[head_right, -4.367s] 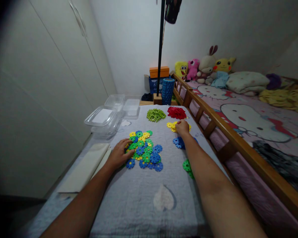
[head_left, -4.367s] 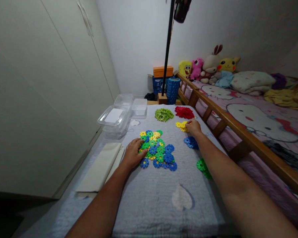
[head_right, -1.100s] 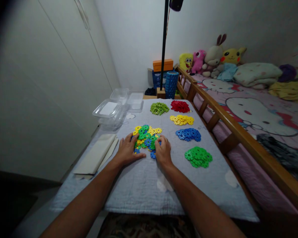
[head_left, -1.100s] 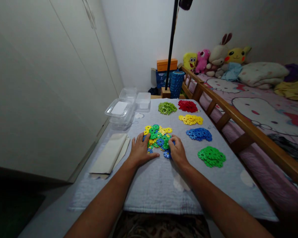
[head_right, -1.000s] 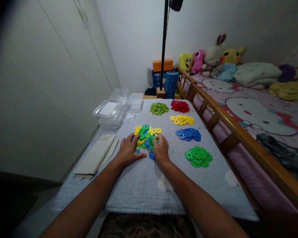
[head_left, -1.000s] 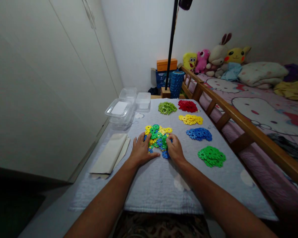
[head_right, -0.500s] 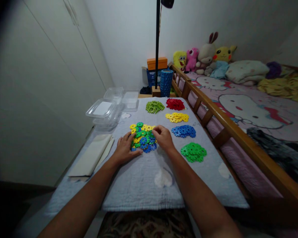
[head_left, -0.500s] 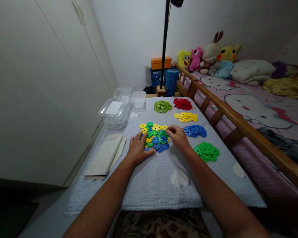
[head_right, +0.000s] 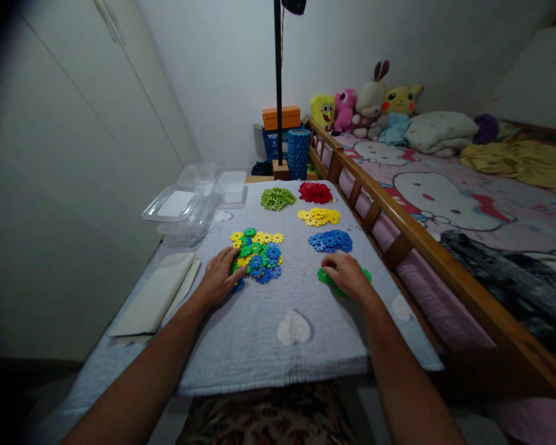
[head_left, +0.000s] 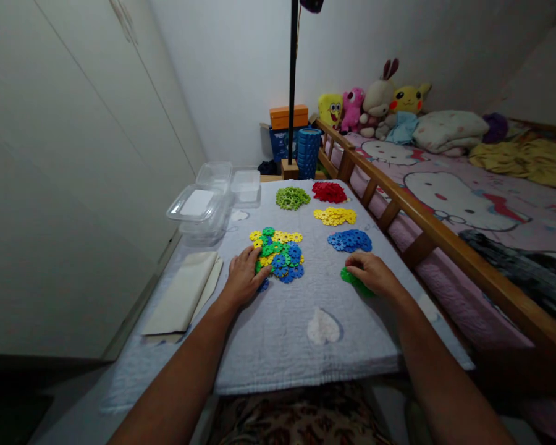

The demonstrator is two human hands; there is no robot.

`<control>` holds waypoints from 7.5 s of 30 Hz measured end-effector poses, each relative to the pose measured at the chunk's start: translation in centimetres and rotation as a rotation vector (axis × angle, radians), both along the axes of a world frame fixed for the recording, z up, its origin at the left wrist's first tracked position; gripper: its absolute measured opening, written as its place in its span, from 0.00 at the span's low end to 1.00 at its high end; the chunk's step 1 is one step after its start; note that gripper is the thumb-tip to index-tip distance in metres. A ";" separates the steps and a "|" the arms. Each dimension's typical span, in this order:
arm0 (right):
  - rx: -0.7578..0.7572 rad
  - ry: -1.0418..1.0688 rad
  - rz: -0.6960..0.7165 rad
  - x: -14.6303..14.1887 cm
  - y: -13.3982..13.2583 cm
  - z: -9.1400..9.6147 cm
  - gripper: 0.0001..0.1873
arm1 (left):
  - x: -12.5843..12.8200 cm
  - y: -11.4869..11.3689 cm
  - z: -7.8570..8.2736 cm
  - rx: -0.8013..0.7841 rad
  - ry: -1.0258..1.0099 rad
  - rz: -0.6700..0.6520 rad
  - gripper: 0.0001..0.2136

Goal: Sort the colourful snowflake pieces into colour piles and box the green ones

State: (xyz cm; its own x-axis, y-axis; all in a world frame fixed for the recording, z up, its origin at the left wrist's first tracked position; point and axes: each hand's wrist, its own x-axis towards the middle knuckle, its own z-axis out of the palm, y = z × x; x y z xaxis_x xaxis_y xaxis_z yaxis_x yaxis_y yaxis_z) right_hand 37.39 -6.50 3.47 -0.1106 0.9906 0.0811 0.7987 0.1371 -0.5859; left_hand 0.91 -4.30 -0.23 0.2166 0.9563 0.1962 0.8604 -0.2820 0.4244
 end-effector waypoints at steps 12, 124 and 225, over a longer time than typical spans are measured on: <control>0.235 -0.287 0.102 -5.1 0.5 1.0 0.08 | -0.6 0.4 -0.4 0.004 -0.160 -0.045 0.24; 0.379 -0.030 -0.002 -6.4 5.5 -1.5 0.07 | -0.2 -0.1 0.0 0.015 -0.096 -0.145 0.32; 0.198 -0.037 -0.622 4.6 7.5 -1.6 0.08 | -2.1 -0.7 2.5 -0.043 -0.111 0.039 0.23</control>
